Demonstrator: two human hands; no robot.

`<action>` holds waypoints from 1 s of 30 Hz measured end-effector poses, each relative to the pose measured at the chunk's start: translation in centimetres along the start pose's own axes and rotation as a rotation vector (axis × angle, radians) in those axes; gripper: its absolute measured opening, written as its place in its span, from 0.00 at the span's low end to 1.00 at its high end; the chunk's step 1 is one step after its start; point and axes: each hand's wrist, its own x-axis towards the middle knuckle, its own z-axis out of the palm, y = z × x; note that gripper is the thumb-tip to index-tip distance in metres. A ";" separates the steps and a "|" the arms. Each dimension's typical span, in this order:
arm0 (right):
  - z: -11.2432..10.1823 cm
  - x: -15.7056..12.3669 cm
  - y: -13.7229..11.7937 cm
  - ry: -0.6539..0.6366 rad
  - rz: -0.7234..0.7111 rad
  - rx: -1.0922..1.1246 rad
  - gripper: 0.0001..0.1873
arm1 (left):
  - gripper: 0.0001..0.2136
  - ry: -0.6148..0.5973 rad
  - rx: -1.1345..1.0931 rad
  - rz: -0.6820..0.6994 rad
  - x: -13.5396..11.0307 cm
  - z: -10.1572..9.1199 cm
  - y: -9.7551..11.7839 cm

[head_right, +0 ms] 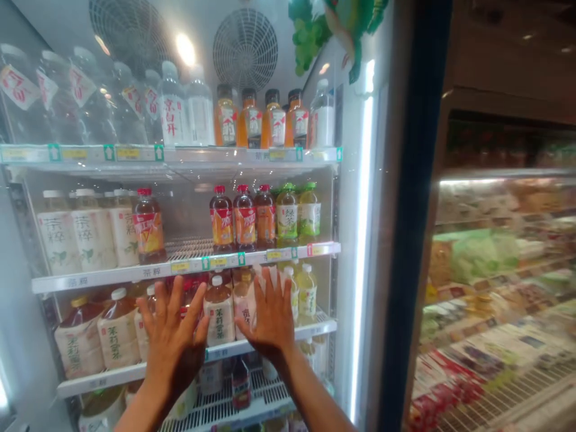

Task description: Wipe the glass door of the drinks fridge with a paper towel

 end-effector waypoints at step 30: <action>4.3 -4.4 -22.1 -0.133 0.180 0.169 0.45 | 0.40 -0.169 0.087 -0.291 -13.8 -5.6 -12.2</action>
